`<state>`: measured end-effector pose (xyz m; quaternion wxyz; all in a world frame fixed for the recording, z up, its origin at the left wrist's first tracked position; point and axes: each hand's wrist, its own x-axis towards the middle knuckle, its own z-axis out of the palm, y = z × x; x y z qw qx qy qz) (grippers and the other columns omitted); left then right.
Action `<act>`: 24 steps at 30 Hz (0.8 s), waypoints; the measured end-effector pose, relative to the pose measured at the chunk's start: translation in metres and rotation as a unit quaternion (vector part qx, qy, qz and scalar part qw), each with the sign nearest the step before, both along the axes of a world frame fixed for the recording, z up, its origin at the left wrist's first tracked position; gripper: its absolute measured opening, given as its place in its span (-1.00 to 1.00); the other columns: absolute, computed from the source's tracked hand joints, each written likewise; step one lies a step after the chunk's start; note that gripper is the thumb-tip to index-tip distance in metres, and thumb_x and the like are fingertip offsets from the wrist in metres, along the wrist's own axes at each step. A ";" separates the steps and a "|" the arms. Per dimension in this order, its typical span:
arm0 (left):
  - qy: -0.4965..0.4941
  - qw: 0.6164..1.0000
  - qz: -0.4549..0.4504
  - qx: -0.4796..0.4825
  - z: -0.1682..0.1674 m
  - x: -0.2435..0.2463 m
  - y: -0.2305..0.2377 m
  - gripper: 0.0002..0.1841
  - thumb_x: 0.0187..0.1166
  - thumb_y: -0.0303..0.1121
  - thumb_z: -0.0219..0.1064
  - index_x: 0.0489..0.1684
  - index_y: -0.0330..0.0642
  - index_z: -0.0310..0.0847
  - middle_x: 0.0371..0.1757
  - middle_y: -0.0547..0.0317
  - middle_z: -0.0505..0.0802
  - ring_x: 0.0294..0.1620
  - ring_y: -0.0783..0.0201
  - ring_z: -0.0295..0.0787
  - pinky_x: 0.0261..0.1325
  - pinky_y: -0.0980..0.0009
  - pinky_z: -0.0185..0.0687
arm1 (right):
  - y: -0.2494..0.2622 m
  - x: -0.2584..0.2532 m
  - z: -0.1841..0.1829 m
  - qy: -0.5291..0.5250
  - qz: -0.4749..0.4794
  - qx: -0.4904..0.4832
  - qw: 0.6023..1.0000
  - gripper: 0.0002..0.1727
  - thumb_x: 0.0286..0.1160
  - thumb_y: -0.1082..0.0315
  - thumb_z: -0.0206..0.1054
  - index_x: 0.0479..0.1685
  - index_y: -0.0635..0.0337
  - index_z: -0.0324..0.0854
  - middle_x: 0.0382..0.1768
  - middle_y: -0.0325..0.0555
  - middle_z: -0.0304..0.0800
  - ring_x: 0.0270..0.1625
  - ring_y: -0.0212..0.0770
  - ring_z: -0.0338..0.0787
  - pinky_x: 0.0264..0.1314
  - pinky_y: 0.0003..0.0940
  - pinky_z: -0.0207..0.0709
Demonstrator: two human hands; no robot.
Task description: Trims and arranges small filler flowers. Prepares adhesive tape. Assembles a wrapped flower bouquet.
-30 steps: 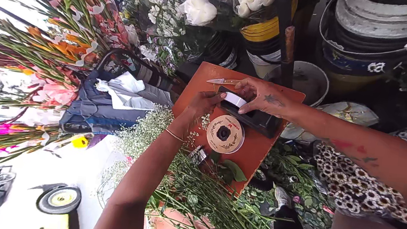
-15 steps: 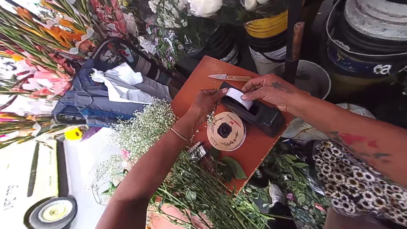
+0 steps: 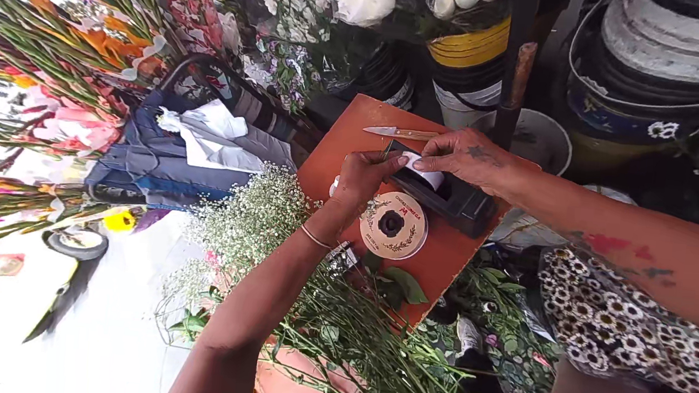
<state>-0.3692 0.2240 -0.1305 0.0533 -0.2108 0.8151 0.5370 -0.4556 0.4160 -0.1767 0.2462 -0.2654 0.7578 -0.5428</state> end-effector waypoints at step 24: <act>-0.013 0.991 -0.039 0.127 -0.015 -0.006 -0.008 -0.75 0.59 -0.47 0.41 0.19 -0.13 0.72 -0.46 0.29 0.75 -0.74 0.61 0.33 -0.71 0.71 0.19 | 0.016 0.015 -0.010 0.037 -0.038 -0.011 0.999 -0.78 0.49 0.14 0.52 -0.33 0.09 0.88 -0.33 -0.20 0.81 -0.30 -0.35 0.66 -0.19 -0.31 0.47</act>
